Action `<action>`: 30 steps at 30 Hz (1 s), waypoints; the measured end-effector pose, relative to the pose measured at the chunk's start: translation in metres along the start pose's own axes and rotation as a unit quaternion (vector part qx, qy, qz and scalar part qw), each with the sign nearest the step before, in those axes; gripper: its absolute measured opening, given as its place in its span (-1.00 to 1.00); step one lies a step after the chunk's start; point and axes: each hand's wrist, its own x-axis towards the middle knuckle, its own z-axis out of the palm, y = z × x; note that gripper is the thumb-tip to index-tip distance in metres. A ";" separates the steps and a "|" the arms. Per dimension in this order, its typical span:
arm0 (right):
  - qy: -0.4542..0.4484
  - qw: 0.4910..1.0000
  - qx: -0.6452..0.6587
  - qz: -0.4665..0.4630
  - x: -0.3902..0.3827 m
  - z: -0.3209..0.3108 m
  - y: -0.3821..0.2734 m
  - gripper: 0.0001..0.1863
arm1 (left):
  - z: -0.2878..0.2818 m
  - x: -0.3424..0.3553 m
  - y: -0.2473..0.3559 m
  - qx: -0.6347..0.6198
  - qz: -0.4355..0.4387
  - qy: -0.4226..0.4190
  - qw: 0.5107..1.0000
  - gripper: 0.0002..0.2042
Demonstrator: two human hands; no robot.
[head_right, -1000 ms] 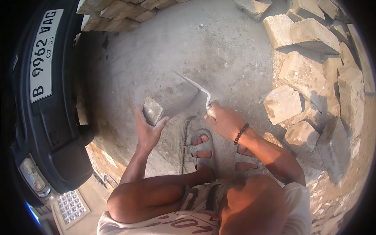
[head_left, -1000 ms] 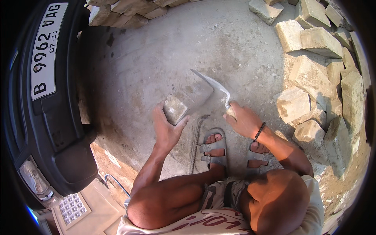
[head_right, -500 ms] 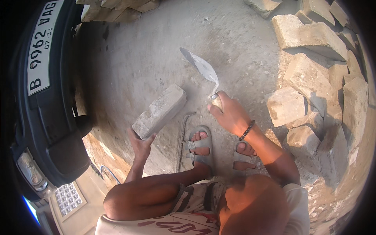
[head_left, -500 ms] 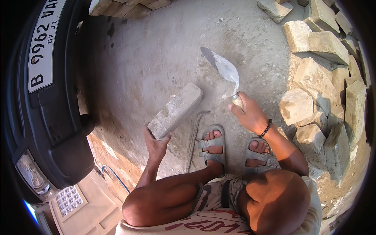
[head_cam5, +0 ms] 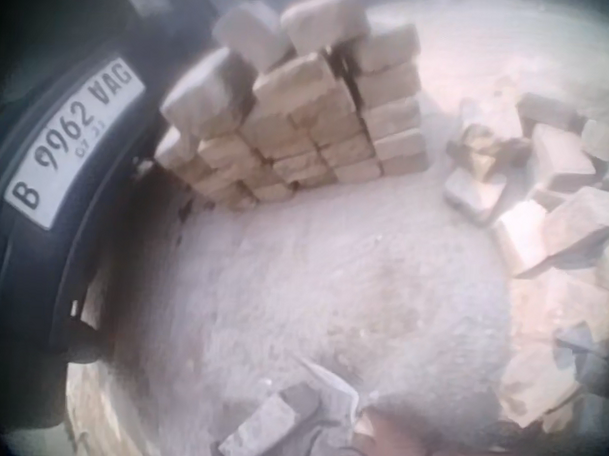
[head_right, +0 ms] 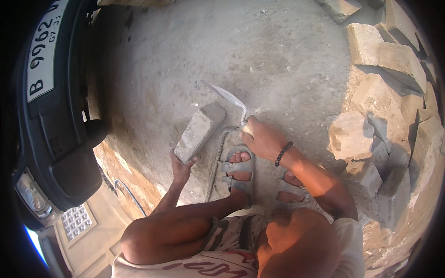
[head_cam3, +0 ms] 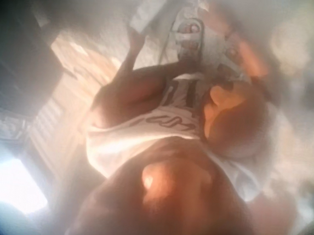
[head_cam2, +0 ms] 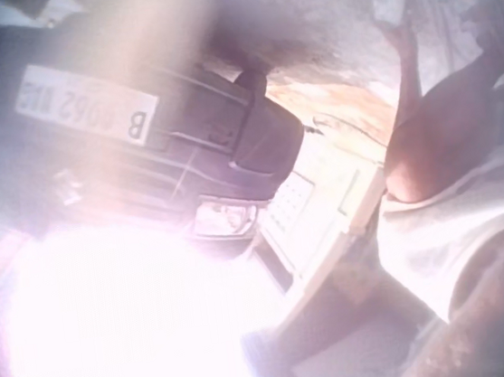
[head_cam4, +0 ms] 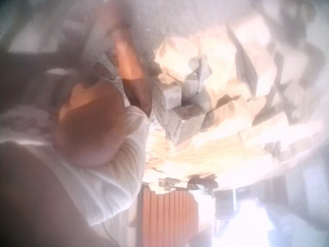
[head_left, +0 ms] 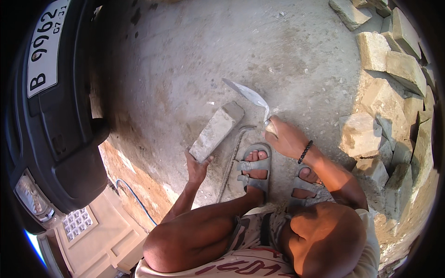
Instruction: The person uses a chisel to chip away at the edges of rectangular stone blocks. They pick up blocks from a pile, hold them, and repeatedly strike the edges with the chisel before placing them back down.
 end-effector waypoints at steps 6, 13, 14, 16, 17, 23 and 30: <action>-0.035 0.999 -0.008 0.013 -0.006 0.019 -0.010 -0.57 | 0.002 0.004 -0.007 0.039 0.005 -0.006 0.999 -0.21; -0.007 0.999 0.038 0.018 -0.007 0.022 -0.027 -0.59 | -0.002 0.005 -0.015 0.030 0.009 -0.018 0.999 -0.12; -0.006 0.999 0.036 0.037 -0.002 0.041 -0.004 -0.58 | 0.000 0.007 -0.018 0.009 0.012 -0.022 1.000 -0.07; -0.021 0.997 0.043 0.054 0.004 0.044 0.012 -0.57 | 0.002 0.005 -0.017 0.030 0.042 0.003 0.999 0.03; -0.031 0.997 0.055 0.054 0.010 0.032 0.013 -0.57 | 0.001 0.002 -0.010 0.075 0.073 0.026 0.994 0.08; -0.014 0.995 0.099 0.020 0.001 0.023 -0.020 -0.60 | 0.000 0.014 0.038 0.299 0.227 -0.002 0.927 0.17; -0.016 0.986 0.145 0.083 0.019 0.007 -0.002 -0.57 | 0.010 0.049 0.065 0.339 0.120 -0.081 0.930 -0.07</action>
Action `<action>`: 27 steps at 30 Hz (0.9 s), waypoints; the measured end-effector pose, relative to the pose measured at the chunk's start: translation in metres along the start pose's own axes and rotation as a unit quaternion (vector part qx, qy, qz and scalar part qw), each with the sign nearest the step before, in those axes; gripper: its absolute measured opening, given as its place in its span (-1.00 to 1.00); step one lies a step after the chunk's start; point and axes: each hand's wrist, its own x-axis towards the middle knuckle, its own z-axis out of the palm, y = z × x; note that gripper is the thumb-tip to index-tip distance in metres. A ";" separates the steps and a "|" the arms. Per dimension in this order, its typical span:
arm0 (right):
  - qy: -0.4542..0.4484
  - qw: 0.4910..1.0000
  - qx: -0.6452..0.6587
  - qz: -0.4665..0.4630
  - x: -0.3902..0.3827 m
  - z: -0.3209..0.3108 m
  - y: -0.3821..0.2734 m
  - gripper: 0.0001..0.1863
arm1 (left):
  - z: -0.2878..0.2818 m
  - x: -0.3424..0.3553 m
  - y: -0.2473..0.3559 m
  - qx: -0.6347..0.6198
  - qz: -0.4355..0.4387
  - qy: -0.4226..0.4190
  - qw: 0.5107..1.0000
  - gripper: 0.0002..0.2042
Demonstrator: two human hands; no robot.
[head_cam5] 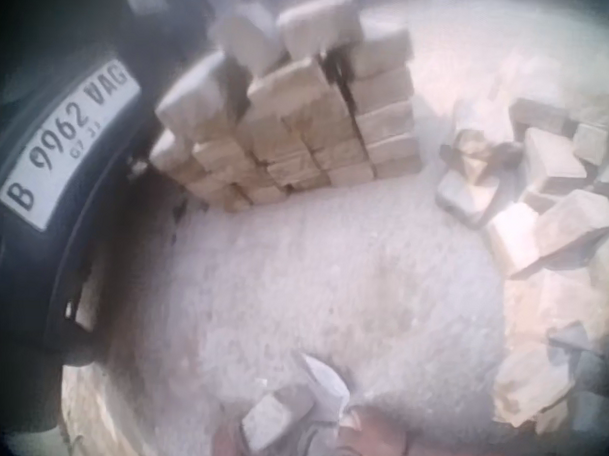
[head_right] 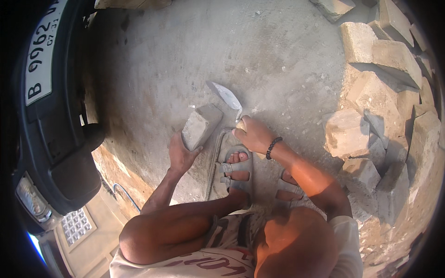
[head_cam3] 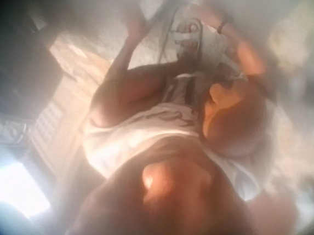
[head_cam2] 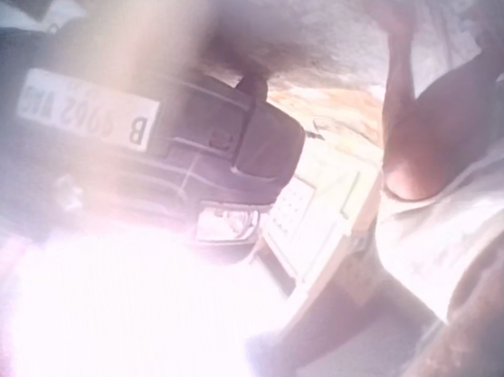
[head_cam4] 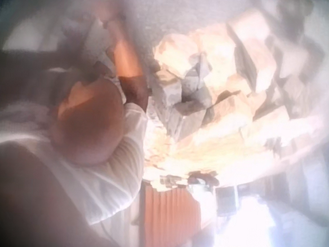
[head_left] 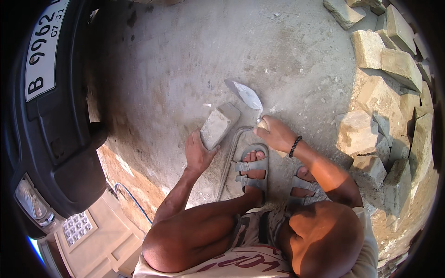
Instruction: The person uses a chisel to chip away at the edges of rectangular stone blocks. They pick up blocks from a pile, hold them, and repeatedly strike the edges with the chisel before placing them back down.
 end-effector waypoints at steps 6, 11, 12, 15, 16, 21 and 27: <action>0.162 0.978 -0.002 -0.132 -0.041 -0.009 0.014 -0.57 | -0.047 0.007 -0.010 -0.600 -0.143 -0.092 0.781 -0.29; 0.200 0.939 -0.063 -0.274 -0.075 0.016 0.016 -0.62 | -0.037 0.005 0.009 -0.758 -0.214 -0.019 0.616 -0.22; 0.184 0.918 -0.128 -0.326 -0.079 0.019 0.015 -0.64 | -0.036 0.006 0.006 -0.773 -0.205 -0.039 0.599 -0.22; 0.114 0.878 -0.293 -0.361 -0.083 0.027 0.003 -0.66 | -0.032 0.008 0.004 -0.799 -0.181 -0.085 0.568 -0.22; 0.139 0.899 -0.276 -0.311 -0.071 0.021 0.002 -0.65 | -0.032 0.008 0.006 -0.797 -0.173 -0.087 0.573 -0.23; 0.212 0.940 -0.234 -0.128 -0.019 -0.037 -0.013 -0.66 | -0.032 -0.002 0.030 -0.805 -0.162 -0.120 0.559 -0.27; 0.174 0.889 -0.298 -0.300 -0.074 0.001 -0.011 -0.67 | -0.011 -0.001 0.021 -0.812 -0.160 -0.187 0.529 -0.26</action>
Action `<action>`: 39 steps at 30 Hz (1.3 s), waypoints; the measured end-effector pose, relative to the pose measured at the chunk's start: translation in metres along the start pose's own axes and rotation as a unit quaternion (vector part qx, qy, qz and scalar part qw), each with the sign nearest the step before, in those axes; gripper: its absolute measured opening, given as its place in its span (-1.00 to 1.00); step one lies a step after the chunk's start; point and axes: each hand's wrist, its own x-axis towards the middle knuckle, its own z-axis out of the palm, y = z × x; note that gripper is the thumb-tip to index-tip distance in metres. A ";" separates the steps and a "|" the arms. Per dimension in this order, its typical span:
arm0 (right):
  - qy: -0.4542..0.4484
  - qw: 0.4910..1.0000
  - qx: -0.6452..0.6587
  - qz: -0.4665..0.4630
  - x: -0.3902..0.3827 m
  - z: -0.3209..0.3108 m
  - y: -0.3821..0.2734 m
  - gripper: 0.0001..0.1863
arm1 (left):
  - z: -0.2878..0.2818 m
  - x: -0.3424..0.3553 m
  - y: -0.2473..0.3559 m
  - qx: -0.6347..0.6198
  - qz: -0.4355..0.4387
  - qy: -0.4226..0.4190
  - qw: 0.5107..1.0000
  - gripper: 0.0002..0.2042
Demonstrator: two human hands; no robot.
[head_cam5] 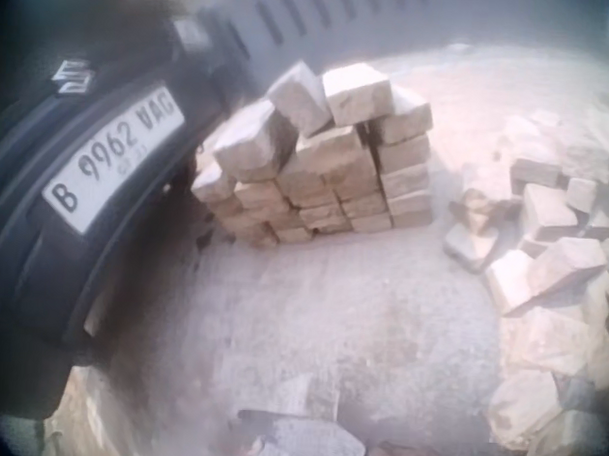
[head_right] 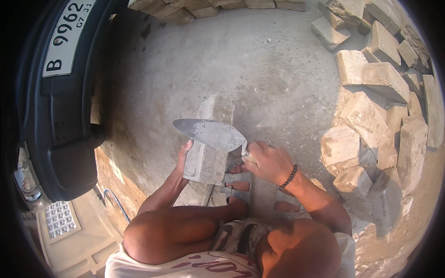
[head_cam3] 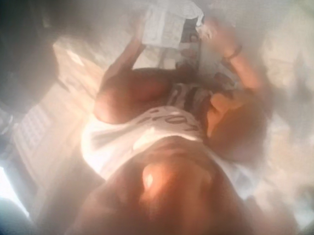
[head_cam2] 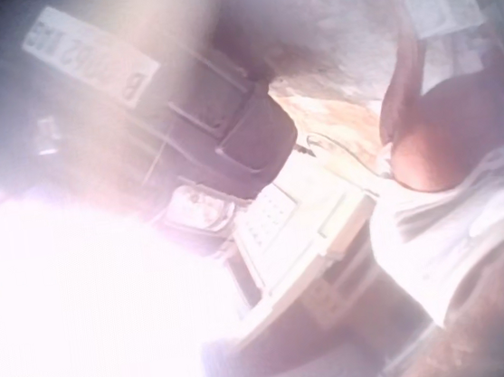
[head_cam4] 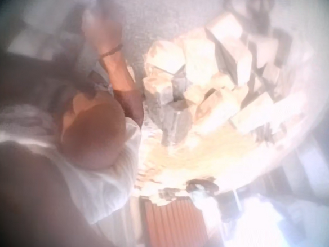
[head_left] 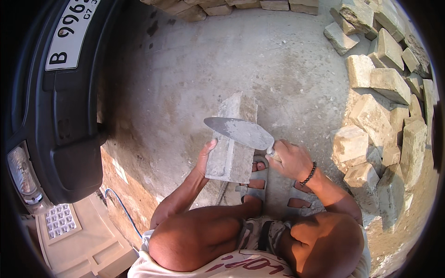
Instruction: The person uses a chisel to chip away at the edges of rectangular stone blocks. They pick up blocks from a pile, hold them, and repeatedly strike the edges with the chisel before placing them back down.
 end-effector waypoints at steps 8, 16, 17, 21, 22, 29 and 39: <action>-0.012 0.985 0.083 0.152 0.003 -0.012 -0.007 -0.64 | -0.007 -0.011 0.002 0.022 -0.022 -0.032 0.999 -0.17; -0.009 0.975 0.089 0.204 0.026 -0.015 0.016 -0.63 | -0.008 -0.005 -0.014 -0.058 -0.016 -0.022 0.998 -0.22; 0.008 0.977 0.110 0.181 0.020 -0.016 0.003 -0.63 | -0.014 -0.007 -0.017 -0.061 -0.009 -0.021 0.998 -0.23; -0.004 0.991 0.105 0.083 -0.013 -0.008 -0.016 -0.63 | 0.002 0.004 -0.018 -0.041 -0.008 -0.024 0.999 -0.25; -0.016 0.990 0.081 0.113 -0.017 0.003 -0.002 -0.63 | 0.003 0.006 -0.018 -0.058 -0.014 -0.027 0.998 -0.25; 0.048 0.973 0.085 0.211 -0.002 -0.013 0.030 -0.62 | -0.004 0.009 -0.023 -0.237 -0.022 -0.097 0.966 -0.26; -0.090 0.994 0.044 -0.030 -0.020 -0.034 -0.025 -0.69 | 0.012 0.038 -0.020 -0.192 -0.065 -0.113 0.973 -0.38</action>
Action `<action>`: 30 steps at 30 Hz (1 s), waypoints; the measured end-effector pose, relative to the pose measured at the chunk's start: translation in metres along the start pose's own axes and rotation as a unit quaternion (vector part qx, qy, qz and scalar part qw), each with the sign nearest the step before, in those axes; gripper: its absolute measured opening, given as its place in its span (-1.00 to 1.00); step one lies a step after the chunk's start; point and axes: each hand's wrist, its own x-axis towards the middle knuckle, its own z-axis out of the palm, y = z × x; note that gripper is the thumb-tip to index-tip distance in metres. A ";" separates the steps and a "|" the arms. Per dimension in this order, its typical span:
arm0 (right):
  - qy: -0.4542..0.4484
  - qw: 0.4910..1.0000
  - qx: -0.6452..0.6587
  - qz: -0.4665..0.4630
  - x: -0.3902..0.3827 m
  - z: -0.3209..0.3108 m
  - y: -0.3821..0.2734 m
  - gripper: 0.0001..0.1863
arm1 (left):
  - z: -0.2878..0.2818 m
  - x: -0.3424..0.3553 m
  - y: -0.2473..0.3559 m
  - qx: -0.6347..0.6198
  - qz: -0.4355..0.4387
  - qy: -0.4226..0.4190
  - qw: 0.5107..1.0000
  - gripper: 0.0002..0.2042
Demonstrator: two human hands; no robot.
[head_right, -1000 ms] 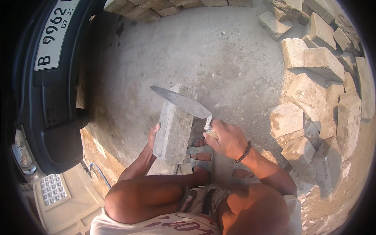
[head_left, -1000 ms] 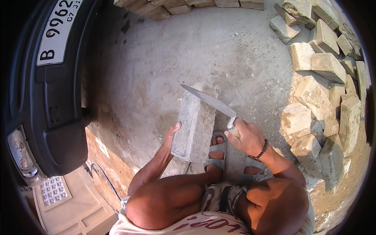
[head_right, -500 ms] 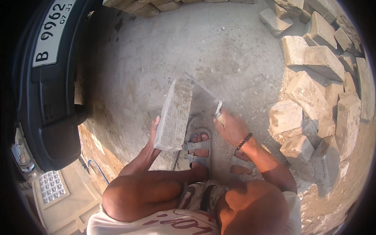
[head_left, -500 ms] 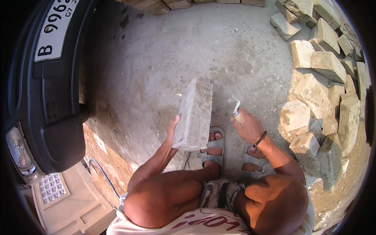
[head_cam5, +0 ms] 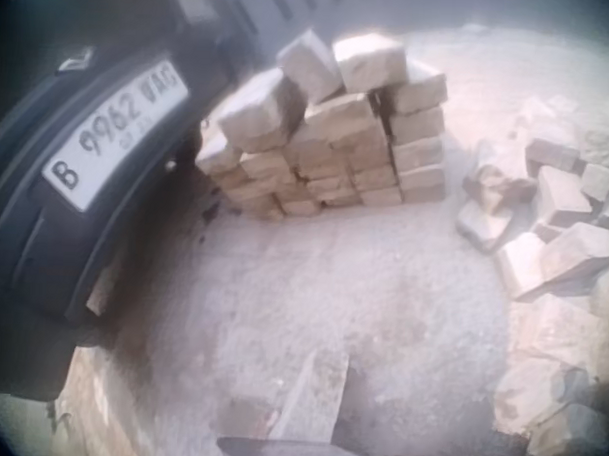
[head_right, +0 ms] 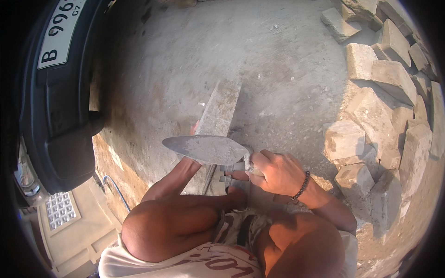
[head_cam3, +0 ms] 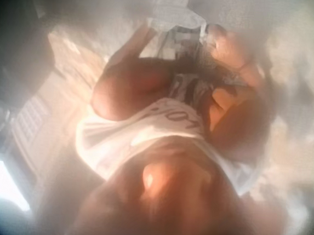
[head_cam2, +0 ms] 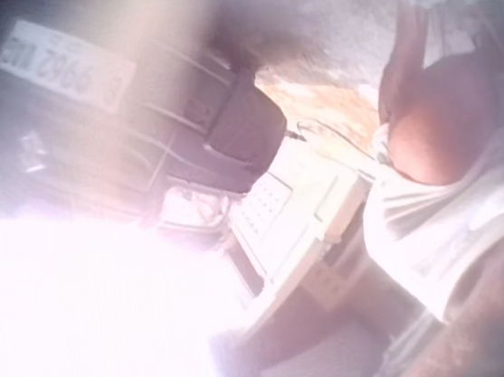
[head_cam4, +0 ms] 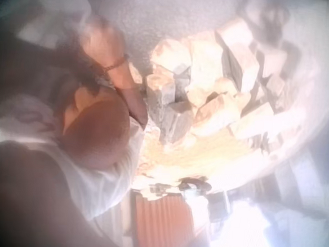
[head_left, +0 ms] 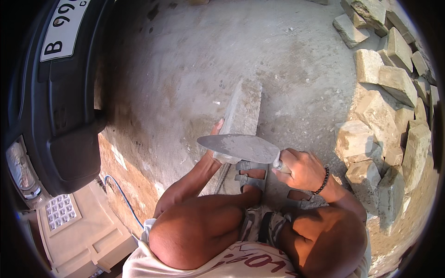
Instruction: The person uses a chisel to chip away at the edges of rectangular stone blocks. They pick up blocks from a pile, hold them, and repeatedly strike the edges with the chisel before placing them back down.
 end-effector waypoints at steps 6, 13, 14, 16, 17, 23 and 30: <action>0.071 0.966 0.066 0.240 0.021 -0.001 0.051 -0.61 | -0.019 0.003 -0.015 -0.079 -0.067 -0.113 0.988 -0.40; -0.023 0.976 0.098 0.193 0.032 0.022 0.017 -0.64 | -0.019 0.001 -0.013 -0.191 -0.142 -0.121 0.964 -0.37; -0.032 0.975 0.100 0.196 0.037 0.024 0.017 -0.64 | -0.016 -0.005 -0.003 -0.105 -0.119 -0.087 0.983 -0.35; -0.021 0.978 0.109 0.178 0.047 0.024 0.019 -0.65 | 0.010 -0.026 0.021 0.073 -0.070 -0.016 0.995 -0.33; -0.018 0.979 0.111 0.169 0.052 0.026 0.020 -0.66 | 0.024 -0.033 0.028 0.134 0.010 0.033 0.990 -0.28; 0.004 0.977 0.124 0.171 0.071 0.034 0.027 -0.67 | 0.108 -0.042 0.027 0.638 0.253 0.171 0.707 -0.05; 0.158 0.926 0.301 0.167 0.063 0.034 0.010 -0.66 | 0.099 -0.022 0.041 0.645 0.333 0.246 0.643 -0.31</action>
